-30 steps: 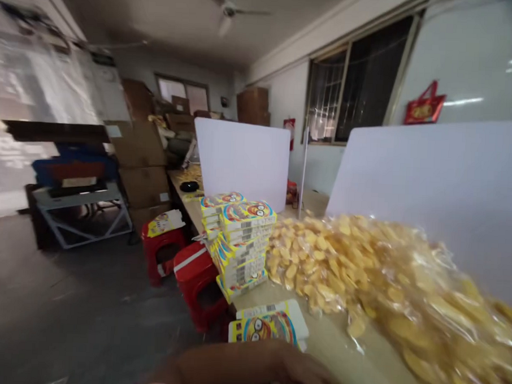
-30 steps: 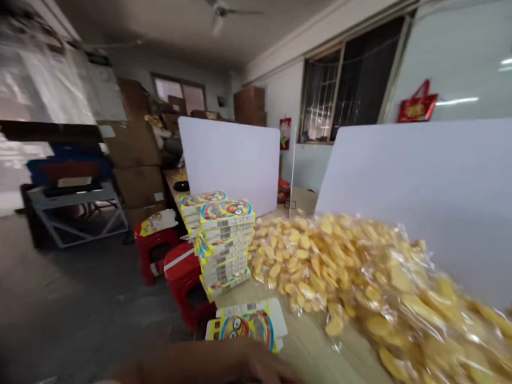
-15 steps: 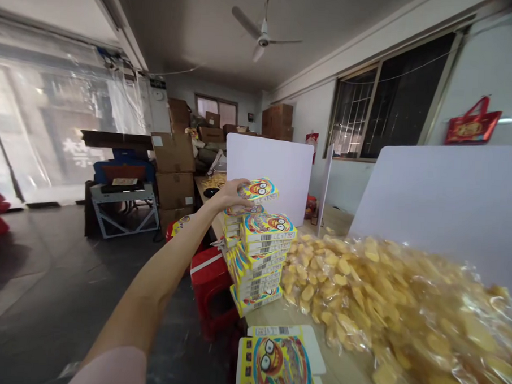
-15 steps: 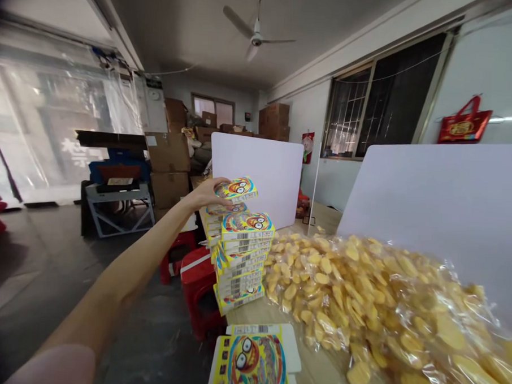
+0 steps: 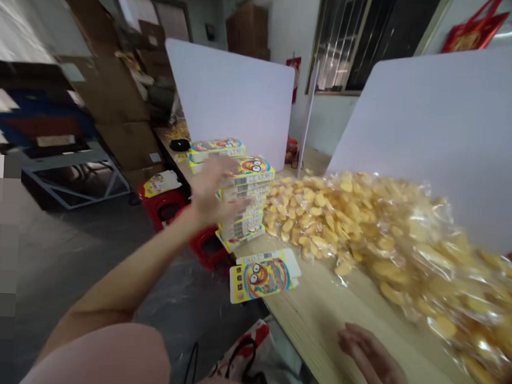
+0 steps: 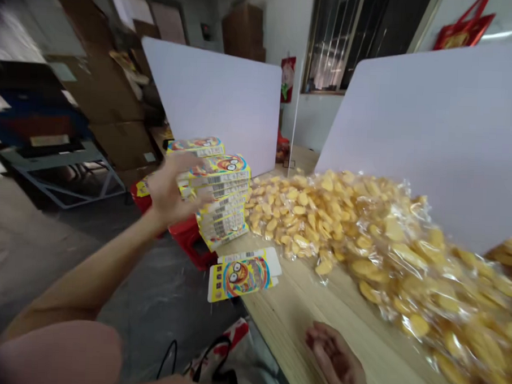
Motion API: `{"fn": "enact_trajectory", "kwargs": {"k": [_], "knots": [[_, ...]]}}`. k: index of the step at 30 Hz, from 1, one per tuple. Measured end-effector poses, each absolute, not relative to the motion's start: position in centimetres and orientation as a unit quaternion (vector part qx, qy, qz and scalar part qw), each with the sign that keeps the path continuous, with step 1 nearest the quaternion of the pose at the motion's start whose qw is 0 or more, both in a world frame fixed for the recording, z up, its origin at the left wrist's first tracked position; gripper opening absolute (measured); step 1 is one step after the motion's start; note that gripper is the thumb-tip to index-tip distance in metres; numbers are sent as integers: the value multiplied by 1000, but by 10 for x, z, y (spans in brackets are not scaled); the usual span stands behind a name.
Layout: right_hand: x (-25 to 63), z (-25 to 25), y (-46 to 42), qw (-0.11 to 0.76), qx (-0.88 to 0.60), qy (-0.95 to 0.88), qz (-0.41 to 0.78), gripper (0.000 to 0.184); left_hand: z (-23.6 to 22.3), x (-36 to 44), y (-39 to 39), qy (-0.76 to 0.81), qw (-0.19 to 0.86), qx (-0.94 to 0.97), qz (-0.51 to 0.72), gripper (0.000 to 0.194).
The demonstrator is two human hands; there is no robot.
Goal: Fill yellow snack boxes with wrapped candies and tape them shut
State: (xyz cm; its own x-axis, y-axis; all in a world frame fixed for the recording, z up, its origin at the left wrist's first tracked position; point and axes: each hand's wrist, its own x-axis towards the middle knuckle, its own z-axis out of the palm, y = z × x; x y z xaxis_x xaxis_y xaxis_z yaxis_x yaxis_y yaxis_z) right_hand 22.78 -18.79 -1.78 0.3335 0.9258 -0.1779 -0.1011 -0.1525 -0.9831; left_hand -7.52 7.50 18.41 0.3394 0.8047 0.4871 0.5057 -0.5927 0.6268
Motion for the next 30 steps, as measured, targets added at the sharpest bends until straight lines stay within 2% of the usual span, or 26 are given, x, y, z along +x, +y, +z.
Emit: {"fn": "enact_trajectory", "kwargs": {"k": [3,4,7,9,11,14,18,21,24,27,30], "knots": [[225,-26,-178,538,-609,-349,466,36,96,-28,30,255,158,925,234,64],[222,-29,-169,535,-602,-365,467,36,66,-17,23,250,155,938,184,75],[203,-35,-120,530,-553,-436,472,36,-8,-5,23,352,122,925,80,115],[186,-37,-74,525,-529,-468,475,36,-39,-11,31,404,107,907,42,125],[169,-39,-29,476,-580,-474,460,30,-56,-19,35,437,104,893,31,129],[155,-43,18,414,-650,-461,440,24,-68,-26,34,449,113,885,43,132],[151,-44,34,395,-638,-453,482,22,-71,-24,29,437,112,889,78,131],[155,-36,23,399,-620,-445,508,23,-60,-22,26,427,88,892,117,122],[162,-25,-8,500,-611,-431,437,19,-37,-21,22,418,85,887,177,106],[170,-19,-55,644,-585,-381,312,31,-8,-11,10,425,128,862,245,94],[178,-20,-102,656,-525,-371,396,36,11,13,-10,398,212,849,275,93]]}}
